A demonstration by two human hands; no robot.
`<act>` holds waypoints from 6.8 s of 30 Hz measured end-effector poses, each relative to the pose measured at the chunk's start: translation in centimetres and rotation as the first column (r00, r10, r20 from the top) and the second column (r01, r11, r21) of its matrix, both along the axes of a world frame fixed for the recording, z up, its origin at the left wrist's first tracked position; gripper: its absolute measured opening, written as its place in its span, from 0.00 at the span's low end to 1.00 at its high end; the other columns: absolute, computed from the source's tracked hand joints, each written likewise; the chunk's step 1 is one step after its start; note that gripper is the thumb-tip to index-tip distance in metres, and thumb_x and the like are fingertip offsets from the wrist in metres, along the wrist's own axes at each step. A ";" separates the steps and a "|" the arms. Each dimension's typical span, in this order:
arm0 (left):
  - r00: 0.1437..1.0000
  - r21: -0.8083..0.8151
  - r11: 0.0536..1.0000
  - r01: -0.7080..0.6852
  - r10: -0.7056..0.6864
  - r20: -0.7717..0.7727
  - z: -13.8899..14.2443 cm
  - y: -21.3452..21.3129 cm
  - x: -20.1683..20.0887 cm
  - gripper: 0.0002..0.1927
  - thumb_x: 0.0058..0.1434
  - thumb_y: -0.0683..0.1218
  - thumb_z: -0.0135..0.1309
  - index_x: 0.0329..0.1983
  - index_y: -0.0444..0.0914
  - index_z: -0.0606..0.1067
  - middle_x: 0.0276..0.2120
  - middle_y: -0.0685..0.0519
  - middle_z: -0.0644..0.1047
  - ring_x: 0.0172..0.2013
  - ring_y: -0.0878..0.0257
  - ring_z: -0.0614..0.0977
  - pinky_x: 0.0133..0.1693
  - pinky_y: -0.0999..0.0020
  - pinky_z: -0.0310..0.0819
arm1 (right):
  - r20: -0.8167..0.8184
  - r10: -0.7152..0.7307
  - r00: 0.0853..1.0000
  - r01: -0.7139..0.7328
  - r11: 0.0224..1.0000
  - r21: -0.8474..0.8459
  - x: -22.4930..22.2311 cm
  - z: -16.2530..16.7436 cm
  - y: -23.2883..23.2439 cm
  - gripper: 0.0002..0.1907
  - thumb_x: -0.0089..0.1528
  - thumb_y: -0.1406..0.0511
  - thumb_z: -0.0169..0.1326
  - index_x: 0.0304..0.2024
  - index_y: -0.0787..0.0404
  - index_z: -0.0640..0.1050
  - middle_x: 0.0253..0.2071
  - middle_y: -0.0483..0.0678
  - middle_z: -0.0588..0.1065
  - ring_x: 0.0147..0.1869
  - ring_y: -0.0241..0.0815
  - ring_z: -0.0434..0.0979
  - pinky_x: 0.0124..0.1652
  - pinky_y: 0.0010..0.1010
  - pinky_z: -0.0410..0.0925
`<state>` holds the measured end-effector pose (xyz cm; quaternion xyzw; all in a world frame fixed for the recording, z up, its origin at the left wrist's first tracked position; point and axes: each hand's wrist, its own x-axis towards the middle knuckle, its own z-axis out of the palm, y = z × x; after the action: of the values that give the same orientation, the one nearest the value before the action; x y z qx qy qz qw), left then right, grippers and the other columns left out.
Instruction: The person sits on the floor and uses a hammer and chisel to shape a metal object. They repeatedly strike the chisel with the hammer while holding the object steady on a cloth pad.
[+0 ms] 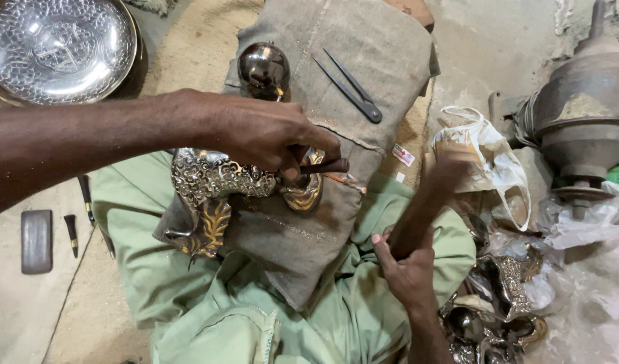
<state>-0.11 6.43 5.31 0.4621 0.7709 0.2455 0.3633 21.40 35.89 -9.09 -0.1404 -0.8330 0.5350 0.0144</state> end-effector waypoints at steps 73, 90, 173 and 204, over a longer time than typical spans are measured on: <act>1.000 0.028 1.000 -0.002 0.002 0.003 -1.9 -1.3 -1.1 0.26 0.56 0.45 0.61 0.59 0.43 0.72 0.29 0.48 0.83 0.31 0.61 0.84 0.36 0.54 0.78 | -0.153 0.074 0.986 -0.039 0.974 0.223 -0.8 0.2 -1.6 0.23 0.57 0.66 0.68 0.49 0.67 0.72 0.34 0.44 0.76 0.35 0.40 0.76 0.37 0.30 0.71; 0.998 0.158 0.985 0.070 -0.069 -0.009 -1.7 -1.8 -1.1 0.22 0.56 0.47 0.62 0.52 0.38 0.71 0.24 0.53 0.78 0.28 0.61 0.81 0.33 0.53 0.75 | -0.099 -0.016 0.995 0.025 0.996 0.091 -0.3 2.8 -1.8 0.19 0.58 0.66 0.68 0.42 0.65 0.71 0.27 0.42 0.70 0.28 0.34 0.66 0.29 0.28 0.63; 0.998 0.146 0.988 -0.055 0.053 0.016 -0.8 -2.6 -0.3 0.23 0.56 0.47 0.61 0.57 0.44 0.74 0.27 0.52 0.83 0.28 0.63 0.83 0.33 0.56 0.76 | -0.132 0.093 0.987 -0.046 0.945 0.324 -1.9 2.7 -2.7 0.30 0.58 0.67 0.66 0.61 0.60 0.70 0.28 0.44 0.74 0.29 0.33 0.71 0.32 0.28 0.68; 1.000 0.170 0.985 -0.005 0.005 0.000 -1.6 -2.6 -1.3 0.21 0.55 0.45 0.64 0.52 0.39 0.74 0.25 0.52 0.80 0.27 0.62 0.81 0.31 0.56 0.73 | -0.139 -0.068 0.988 0.077 0.995 0.065 -1.7 1.4 -3.0 0.21 0.57 0.68 0.67 0.49 0.64 0.72 0.28 0.42 0.70 0.29 0.33 0.67 0.30 0.29 0.64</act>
<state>-1.38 3.79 3.72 0.4895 0.7485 0.3111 0.3216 19.70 32.90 -7.68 -0.1330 -0.8426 0.5130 0.0958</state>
